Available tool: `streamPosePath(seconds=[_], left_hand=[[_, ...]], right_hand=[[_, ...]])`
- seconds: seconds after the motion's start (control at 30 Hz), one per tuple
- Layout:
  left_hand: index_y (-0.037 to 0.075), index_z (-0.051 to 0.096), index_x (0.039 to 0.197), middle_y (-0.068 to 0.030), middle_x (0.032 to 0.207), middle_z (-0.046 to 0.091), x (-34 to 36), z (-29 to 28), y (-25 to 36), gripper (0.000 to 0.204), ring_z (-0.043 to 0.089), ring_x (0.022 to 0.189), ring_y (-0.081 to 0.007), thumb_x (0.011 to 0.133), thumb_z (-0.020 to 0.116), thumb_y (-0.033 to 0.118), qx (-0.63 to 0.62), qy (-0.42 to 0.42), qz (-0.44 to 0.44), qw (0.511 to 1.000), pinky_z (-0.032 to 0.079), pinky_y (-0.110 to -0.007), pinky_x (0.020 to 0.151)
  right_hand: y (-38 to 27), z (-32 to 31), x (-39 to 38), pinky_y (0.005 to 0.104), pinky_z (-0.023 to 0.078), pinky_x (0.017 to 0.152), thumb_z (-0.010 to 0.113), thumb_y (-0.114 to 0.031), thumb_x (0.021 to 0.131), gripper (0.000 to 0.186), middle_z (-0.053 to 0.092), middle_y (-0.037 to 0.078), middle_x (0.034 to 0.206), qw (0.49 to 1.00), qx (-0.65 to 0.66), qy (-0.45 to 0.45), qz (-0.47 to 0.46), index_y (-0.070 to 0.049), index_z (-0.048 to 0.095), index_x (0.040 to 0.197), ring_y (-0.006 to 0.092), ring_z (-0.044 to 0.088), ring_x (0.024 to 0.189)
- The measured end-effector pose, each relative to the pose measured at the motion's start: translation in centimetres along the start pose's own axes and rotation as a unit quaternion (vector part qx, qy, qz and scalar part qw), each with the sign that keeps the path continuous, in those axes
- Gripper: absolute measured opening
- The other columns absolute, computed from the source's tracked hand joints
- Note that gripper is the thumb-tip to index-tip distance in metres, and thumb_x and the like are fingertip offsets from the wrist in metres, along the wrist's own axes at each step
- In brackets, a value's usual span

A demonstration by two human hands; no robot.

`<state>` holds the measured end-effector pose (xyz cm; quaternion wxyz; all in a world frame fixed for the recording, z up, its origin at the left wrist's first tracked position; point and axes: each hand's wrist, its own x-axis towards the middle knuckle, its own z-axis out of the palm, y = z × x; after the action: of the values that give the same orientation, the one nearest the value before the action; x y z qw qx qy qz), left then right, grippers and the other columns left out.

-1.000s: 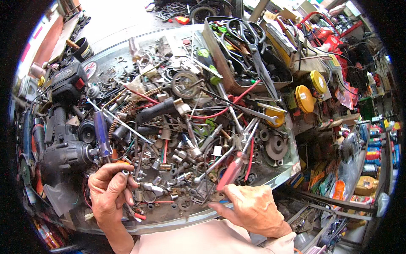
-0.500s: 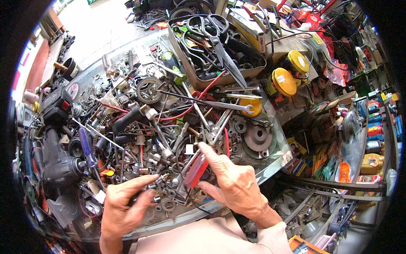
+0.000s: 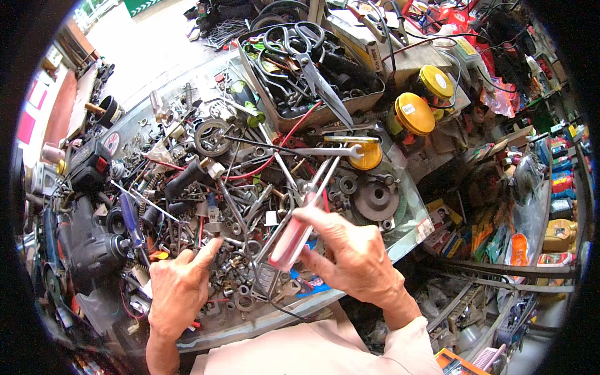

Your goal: The person works at a cluttered workbench, handling various small electronic components and tools. They use pliers to strip wire insulation and manipulate small metal connectors, occasionally picking up and examining other parts like springs and screws from the pile.

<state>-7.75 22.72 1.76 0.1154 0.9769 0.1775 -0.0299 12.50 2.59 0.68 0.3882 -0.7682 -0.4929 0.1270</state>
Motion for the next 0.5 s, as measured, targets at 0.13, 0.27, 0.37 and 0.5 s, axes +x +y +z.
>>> streamPosePath(seconds=[0.13,0.27,0.37,0.5], left_hand=[[0.015,0.066,0.126,-0.0097,0.070,0.057,-1.0,0.8,0.3,0.046,0.059,0.057,-0.0310,0.082,0.066,0.003,-0.010,0.025,-0.030,0.999,0.045,-0.044,0.054],[0.012,0.067,0.123,-0.0111,0.070,0.057,-1.9,0.8,0.3,0.041,0.058,0.056,-0.0317,0.083,0.065,0.002,-0.030,0.043,-0.048,0.997,0.044,-0.044,0.054],[0.012,0.066,0.124,-0.0110,0.072,0.059,-2.2,0.7,0.3,0.042,0.060,0.058,-0.0316,0.083,0.067,0.004,-0.042,0.048,-0.055,0.997,0.045,-0.045,0.055],[0.011,0.066,0.123,-0.0098,0.078,0.063,-2.7,0.5,0.0,0.041,0.064,0.061,-0.0308,0.083,0.070,0.007,-0.068,0.038,-0.060,0.995,0.047,-0.044,0.055]], right_hand=[[0.5,0.1,0.8,0.0253,0.057,0.072,0.086,-0.009,0.078,0.059,0.073,0.008,0.098,0.990,0.078,0.119,0.006,-0.003,0.058,0.130,0.0154,0.072,0.083],[-0.2,0.8,3.0,0.0223,0.052,0.056,0.081,-0.001,0.075,0.061,0.074,0.008,0.095,0.994,0.054,0.099,-0.010,-0.005,0.060,0.132,0.0045,0.062,0.063],[-0.1,1.7,4.5,0.0367,0.057,0.068,0.078,-0.019,0.085,0.056,0.068,0.022,0.117,0.998,-0.010,0.041,-0.047,-0.002,0.055,0.133,0.0311,0.073,0.079],[0.1,3.1,6.1,0.0300,0.053,0.059,0.078,-0.011,0.084,0.059,0.071,0.020,0.113,0.994,-0.033,0.081,-0.071,-0.002,0.054,0.137,0.0188,0.065,0.064]])
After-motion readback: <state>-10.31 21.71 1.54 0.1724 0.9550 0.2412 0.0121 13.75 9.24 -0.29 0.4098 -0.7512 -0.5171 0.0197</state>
